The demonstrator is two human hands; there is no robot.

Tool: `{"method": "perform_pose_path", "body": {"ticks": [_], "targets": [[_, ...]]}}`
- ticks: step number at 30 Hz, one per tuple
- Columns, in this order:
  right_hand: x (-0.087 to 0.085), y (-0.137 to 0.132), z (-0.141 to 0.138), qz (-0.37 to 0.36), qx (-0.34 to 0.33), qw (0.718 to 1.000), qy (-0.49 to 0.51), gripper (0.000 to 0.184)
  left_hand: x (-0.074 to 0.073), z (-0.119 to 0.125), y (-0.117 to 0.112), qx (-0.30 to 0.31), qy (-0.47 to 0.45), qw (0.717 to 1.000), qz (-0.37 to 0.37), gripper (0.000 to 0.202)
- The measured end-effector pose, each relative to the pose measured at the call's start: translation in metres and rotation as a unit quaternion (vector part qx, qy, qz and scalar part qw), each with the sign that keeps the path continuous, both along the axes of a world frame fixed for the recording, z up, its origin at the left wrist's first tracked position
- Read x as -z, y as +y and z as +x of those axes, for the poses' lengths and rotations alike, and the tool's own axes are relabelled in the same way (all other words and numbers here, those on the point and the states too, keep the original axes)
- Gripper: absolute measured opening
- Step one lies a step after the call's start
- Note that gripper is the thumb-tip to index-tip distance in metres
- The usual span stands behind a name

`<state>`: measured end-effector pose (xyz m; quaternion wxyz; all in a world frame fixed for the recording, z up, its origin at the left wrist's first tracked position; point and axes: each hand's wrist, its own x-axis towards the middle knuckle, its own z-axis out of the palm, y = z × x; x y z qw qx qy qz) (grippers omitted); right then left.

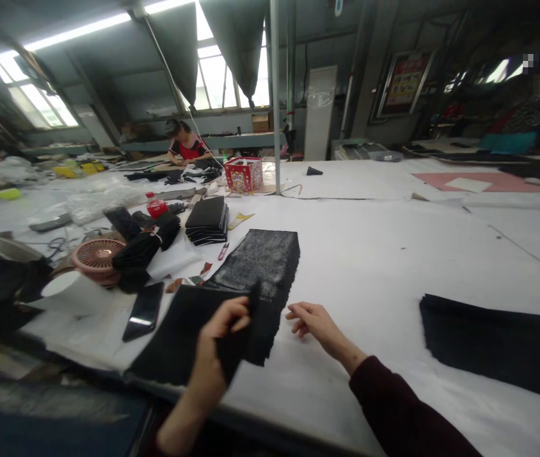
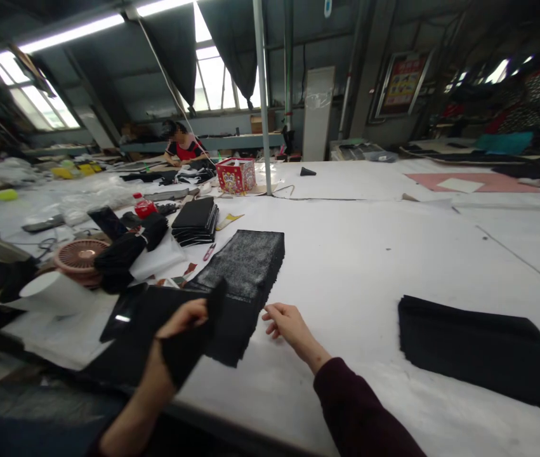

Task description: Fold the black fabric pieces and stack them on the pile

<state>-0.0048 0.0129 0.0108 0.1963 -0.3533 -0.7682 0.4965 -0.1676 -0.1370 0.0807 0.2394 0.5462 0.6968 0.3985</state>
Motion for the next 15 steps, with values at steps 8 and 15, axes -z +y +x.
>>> {"method": "perform_pose_path", "body": {"ticks": [8, 15], "targets": [[-0.014, 0.025, 0.123, -0.173, 0.025, 0.982, -0.077, 0.050, 0.055, 0.167, 0.037, 0.275, 0.094, 0.953, 0.088, 0.012], [-0.004, 0.023, 0.120, 0.007, 0.108, 0.983, -0.147, 0.015, 0.056, 0.110, 0.089, 0.267, 0.313, 0.910, 0.040, 0.026]]}}
